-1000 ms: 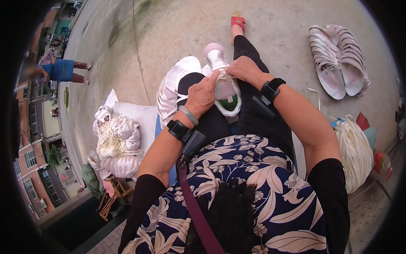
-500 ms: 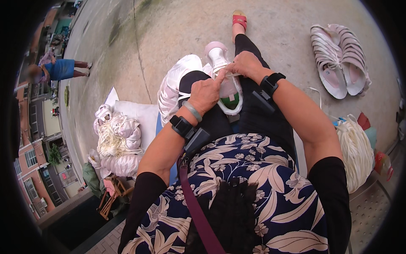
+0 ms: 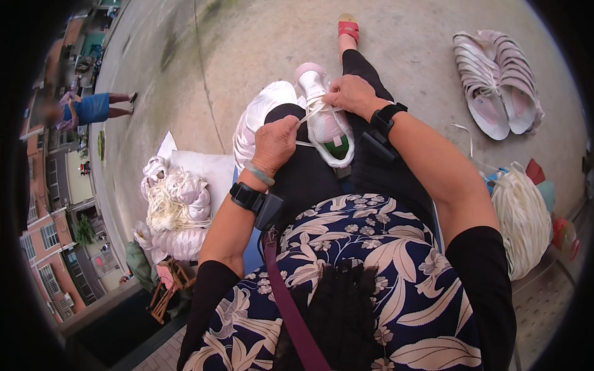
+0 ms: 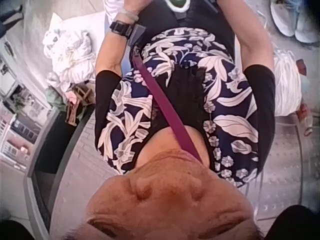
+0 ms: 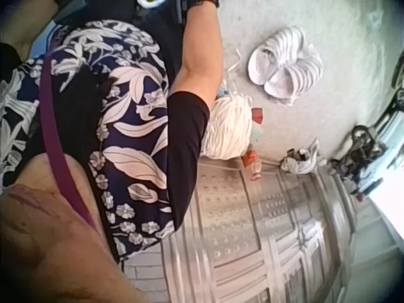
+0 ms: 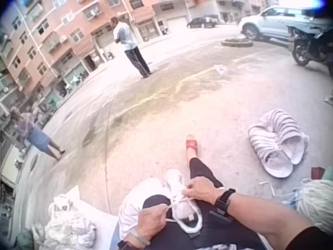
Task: The recorder is lacing white shoes while sitting outdoors.
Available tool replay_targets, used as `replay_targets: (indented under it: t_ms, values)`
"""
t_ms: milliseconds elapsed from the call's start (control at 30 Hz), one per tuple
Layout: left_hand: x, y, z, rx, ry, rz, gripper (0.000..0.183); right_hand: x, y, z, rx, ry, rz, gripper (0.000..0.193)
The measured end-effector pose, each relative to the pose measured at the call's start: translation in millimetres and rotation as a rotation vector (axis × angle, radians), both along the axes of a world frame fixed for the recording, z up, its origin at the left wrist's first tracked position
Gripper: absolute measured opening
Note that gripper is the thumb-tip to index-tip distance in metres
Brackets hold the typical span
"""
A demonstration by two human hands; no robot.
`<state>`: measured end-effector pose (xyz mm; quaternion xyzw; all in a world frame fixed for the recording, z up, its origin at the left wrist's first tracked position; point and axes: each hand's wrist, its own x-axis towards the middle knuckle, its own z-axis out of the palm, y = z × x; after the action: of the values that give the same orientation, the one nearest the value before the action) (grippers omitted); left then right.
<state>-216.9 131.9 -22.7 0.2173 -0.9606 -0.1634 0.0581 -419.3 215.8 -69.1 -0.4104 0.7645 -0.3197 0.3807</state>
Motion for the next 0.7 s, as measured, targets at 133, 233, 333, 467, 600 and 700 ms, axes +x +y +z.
replay_targets:
  t_ms: [133, 233, 333, 467, 600, 700]
  values:
    - [19.8, -7.4, 21.4, -0.068, 0.181, -0.014, 0.003, 0.0, -0.2, -1.2, -0.007, 0.048, -0.004, 0.027]
    - [47.0, -23.3, 22.5, -0.060, 0.157, 0.042, 0.002, -3.8, 1.6, 2.1, 0.018, -0.012, -0.016, 0.025]
    - [76.0, -29.7, 20.0, 0.046, 0.107, 0.143, 0.005, -5.7, 2.3, 3.5, 0.093, -0.164, -0.053, 0.025]
    - [95.5, -20.5, 12.1, 0.170, -0.003, 0.250, 0.009, -6.9, 6.7, -8.2, 0.033, -0.165, -0.091, 0.021]
    - [104.4, -17.7, 5.7, 0.191, 0.014, 0.280, 0.009, -9.1, 13.4, -18.7, -0.056, -0.270, -0.111, 0.018]
    - [103.2, -13.2, 6.9, 0.217, 0.090, 0.248, 0.009, -4.6, 18.3, -18.2, -0.105, -0.275, -0.100, 0.016]
